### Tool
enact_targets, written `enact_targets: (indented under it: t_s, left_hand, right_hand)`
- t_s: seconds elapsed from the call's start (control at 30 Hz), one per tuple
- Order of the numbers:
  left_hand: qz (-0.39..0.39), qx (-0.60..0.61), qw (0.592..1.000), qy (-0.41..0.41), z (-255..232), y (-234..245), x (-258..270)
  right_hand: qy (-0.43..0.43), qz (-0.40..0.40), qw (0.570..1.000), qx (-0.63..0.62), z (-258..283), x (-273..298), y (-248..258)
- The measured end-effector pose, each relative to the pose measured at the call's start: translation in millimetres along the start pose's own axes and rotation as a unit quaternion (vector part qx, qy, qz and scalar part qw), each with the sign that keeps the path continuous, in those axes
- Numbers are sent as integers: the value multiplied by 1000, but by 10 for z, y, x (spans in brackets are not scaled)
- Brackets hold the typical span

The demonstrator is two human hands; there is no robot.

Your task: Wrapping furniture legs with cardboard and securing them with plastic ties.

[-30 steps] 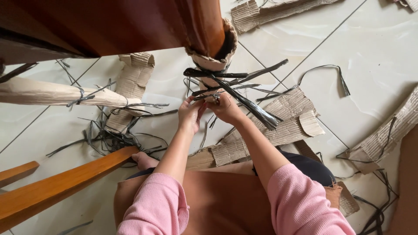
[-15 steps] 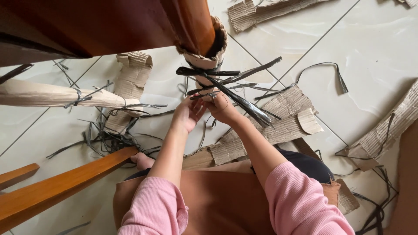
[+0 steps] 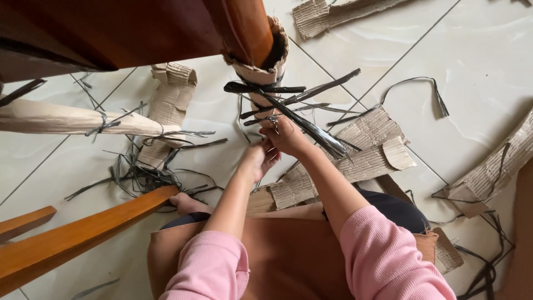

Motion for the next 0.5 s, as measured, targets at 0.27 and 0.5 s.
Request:
enact_targets:
  t_s: [0.27,0.5]
  left_hand:
    - [-14,59,994,-88,-46,-148,-55]
    - [-42,13,994,-102,-187,-233,178]
  right_hand:
    - [-164,15,985,-51,-280,-15,163]
    - [-253,146,946,-143,-141,-121,327]
Point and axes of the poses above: each hand's wrist, its own x-axis away from the middle knuckle, its own y-axis out of the back of the hand, z = x × y, the point moved 10 cm from there along -x, towards the middle knuckle, and after that the axes turned 4 degrees about -x, right-handed, at the moved point
